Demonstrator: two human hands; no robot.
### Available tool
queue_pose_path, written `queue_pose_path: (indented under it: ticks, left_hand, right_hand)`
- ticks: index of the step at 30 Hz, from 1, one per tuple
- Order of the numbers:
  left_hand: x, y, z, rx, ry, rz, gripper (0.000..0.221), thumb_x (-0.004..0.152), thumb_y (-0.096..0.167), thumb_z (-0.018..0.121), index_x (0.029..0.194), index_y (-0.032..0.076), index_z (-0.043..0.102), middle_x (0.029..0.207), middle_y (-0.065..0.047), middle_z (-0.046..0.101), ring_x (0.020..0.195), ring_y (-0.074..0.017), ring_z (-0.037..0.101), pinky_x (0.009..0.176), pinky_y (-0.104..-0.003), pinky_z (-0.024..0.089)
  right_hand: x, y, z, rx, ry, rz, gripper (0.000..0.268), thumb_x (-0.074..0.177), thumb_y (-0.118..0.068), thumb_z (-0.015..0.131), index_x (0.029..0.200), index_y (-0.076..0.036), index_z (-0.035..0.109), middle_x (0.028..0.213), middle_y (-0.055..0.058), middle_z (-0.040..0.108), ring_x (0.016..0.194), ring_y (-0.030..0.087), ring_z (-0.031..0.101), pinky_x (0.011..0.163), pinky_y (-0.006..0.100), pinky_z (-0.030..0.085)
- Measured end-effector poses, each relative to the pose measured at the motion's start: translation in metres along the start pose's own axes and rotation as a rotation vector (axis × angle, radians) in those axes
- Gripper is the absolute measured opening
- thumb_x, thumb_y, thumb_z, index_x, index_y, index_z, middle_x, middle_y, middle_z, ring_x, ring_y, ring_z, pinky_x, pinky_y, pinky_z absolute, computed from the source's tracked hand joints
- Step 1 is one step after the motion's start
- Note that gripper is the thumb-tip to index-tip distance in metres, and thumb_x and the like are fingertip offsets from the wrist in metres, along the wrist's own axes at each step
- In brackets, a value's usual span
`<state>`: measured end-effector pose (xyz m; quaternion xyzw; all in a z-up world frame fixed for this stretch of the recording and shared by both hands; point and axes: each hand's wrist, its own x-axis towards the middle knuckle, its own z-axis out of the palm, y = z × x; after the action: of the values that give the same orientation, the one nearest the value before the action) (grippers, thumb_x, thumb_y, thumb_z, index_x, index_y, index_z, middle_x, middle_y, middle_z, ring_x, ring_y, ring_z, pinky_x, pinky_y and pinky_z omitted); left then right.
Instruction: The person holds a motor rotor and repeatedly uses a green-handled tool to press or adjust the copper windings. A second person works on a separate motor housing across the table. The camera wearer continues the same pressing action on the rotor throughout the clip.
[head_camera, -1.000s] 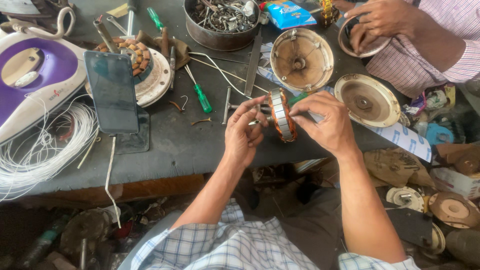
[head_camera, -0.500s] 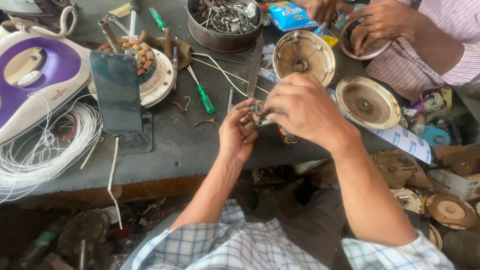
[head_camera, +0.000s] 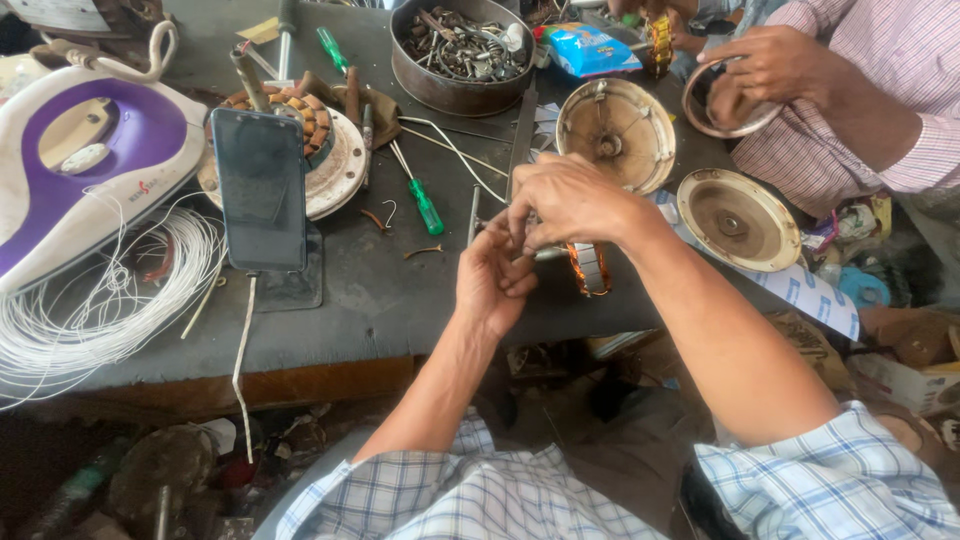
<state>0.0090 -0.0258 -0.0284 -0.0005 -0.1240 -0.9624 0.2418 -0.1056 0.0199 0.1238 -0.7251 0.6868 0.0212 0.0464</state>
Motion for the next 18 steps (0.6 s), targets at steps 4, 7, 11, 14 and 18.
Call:
queue_pose_path:
  ticks: [4,7,11,14,18]
  left_hand:
    - [-0.003,-0.007,-0.001,0.016,-0.063,-0.060,0.052,0.091,0.003,0.061,0.141,0.016,0.051,0.088,0.003,0.060,0.051,-0.0048,0.034,0.044,-0.020,0.027]
    - [-0.004,-0.015,0.006,0.101,-0.015,-0.044,0.064,0.091,-0.001,0.066,0.148,0.022,0.049,0.085,0.004,0.063,0.049,-0.0020,0.035,0.041,-0.018,0.027]
    - [-0.004,-0.021,0.019,0.208,0.032,0.021,0.071,0.089,-0.002,0.068,0.153,0.020,0.045,0.083,0.003,0.064,0.049,-0.0010,0.041,0.039,-0.017,0.028]
    - [-0.004,-0.020,0.026,0.329,0.127,0.059,0.071,0.088,-0.003,0.068,0.153,0.011,0.043,0.085,0.001,0.065,0.055,-0.0015,0.050,0.040,-0.018,0.029]
    - [-0.001,-0.020,0.035,0.502,0.197,0.119,0.074,0.086,-0.003,0.070,0.154,0.006,0.041,0.084,0.001,0.065,0.061,-0.0008,0.057,0.040,-0.017,0.030]
  right_hand:
    - [0.001,0.012,0.011,0.101,0.059,0.055,0.016,0.064,-0.022,0.083,0.080,-0.020,0.083,0.098,0.003,0.065,0.107,0.026,0.059,0.094,0.041,0.046]
    - [0.001,0.017,0.015,0.159,0.110,0.094,0.021,0.065,-0.023,0.084,0.083,-0.013,0.080,0.097,0.005,0.066,0.104,0.027,0.062,0.091,0.041,0.048]
    - [-0.008,0.025,0.013,0.334,0.152,0.095,0.020,0.076,-0.024,0.082,0.089,-0.010,0.079,0.092,0.004,0.073,0.095,0.022,0.071,0.087,0.038,0.053]
    - [-0.022,0.033,0.009,0.644,0.132,0.188,0.015,0.084,-0.018,0.079,0.096,-0.008,0.077,0.090,0.003,0.077,0.090,0.017,0.072,0.085,0.033,0.056]
    - [-0.044,0.039,0.011,0.972,0.217,0.104,0.014,0.091,-0.017,0.075,0.101,-0.007,0.071,0.095,0.001,0.075,0.096,0.010,0.072,0.090,0.029,0.057]
